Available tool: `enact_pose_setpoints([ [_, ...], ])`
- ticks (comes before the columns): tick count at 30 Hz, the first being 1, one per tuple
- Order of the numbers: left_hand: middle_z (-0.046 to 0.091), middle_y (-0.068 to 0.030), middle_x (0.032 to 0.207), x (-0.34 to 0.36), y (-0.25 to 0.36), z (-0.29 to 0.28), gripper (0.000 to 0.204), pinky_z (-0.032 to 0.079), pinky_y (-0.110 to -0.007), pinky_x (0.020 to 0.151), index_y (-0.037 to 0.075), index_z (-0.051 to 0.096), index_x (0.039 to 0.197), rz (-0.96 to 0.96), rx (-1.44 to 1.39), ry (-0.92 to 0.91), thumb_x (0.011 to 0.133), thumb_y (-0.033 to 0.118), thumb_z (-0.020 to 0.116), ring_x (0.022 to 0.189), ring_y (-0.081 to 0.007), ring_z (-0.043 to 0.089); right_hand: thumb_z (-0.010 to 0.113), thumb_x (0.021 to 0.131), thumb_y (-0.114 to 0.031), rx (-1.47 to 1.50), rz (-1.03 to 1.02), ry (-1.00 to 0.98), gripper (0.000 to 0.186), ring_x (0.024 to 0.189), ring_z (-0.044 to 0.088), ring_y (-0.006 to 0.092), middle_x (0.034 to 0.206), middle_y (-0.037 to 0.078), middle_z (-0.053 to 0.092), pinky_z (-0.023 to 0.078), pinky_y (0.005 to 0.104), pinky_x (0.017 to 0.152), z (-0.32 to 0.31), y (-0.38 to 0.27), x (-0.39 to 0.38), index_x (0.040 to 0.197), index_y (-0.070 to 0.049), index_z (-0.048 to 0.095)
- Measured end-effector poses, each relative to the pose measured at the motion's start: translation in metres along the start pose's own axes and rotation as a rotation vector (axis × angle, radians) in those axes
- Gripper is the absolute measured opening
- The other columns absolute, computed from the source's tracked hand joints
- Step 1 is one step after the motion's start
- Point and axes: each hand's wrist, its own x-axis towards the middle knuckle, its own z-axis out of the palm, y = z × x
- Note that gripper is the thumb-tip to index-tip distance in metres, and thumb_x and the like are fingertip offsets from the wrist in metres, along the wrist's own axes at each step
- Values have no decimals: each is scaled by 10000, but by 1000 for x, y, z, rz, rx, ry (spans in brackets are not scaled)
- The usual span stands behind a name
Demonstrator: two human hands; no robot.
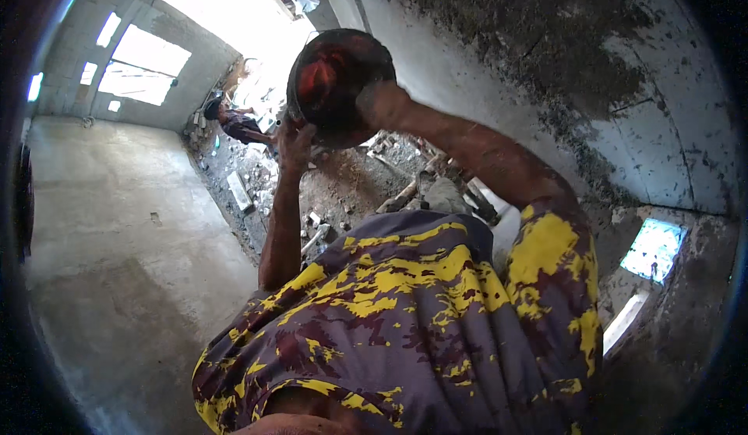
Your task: The person plasters a wall by repeatedly scooping mortar from a bucket with a trowel and applying it to the concrete surface.
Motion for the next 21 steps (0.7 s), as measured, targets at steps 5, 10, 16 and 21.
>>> enact_pose_setpoints([
  [5, 509, -8, 752, -13, 11, 6, 328, 416, -271, 591, 5, 531, 1012, 85, 55, -59, 692, 76, 545, 690, -97, 457, 426, 869, -353, 639, 405, -253, 370, 645, 600, 224, 651, 116, 578, 495, 379, 594, -34, 45, -2, 837, -7, 551],
  [10, 562, -34, 822, -18, 31, 28, 342, 444, -280, 655, -4, 535, 1024, 59, -66, -230, 692, 79, 545, 758, -111, 501, 454, 885, -426, 948, -92, 42, 354, 458, 467, 133, 665, 28, 512, 379, 282, 373, 77, 69, -57, 895, -83, 541],
  [16, 478, -12, 728, -27, 1, 30, 165, 414, -287, 633, 28, 494, 841, 67, -1, -462, 709, 114, 541, 702, -110, 441, 463, 897, -415, 2256, 609, -168, 327, 423, 435, 68, 652, 12, 511, 348, 179, 331, 106, -16, -109, 977, -106, 537],
  [21, 564, -89, 975, -10, -69, 92, 264, 422, -284, 825, 11, 546, 1058, -96, -291, -450, 815, 115, 532, 927, -158, 523, 426, 908, -414, 2303, 548, 246, 359, 435, 476, 90, 680, 39, 526, 390, 190, 327, 95, -16, -163, 1043, -95, 521],
])
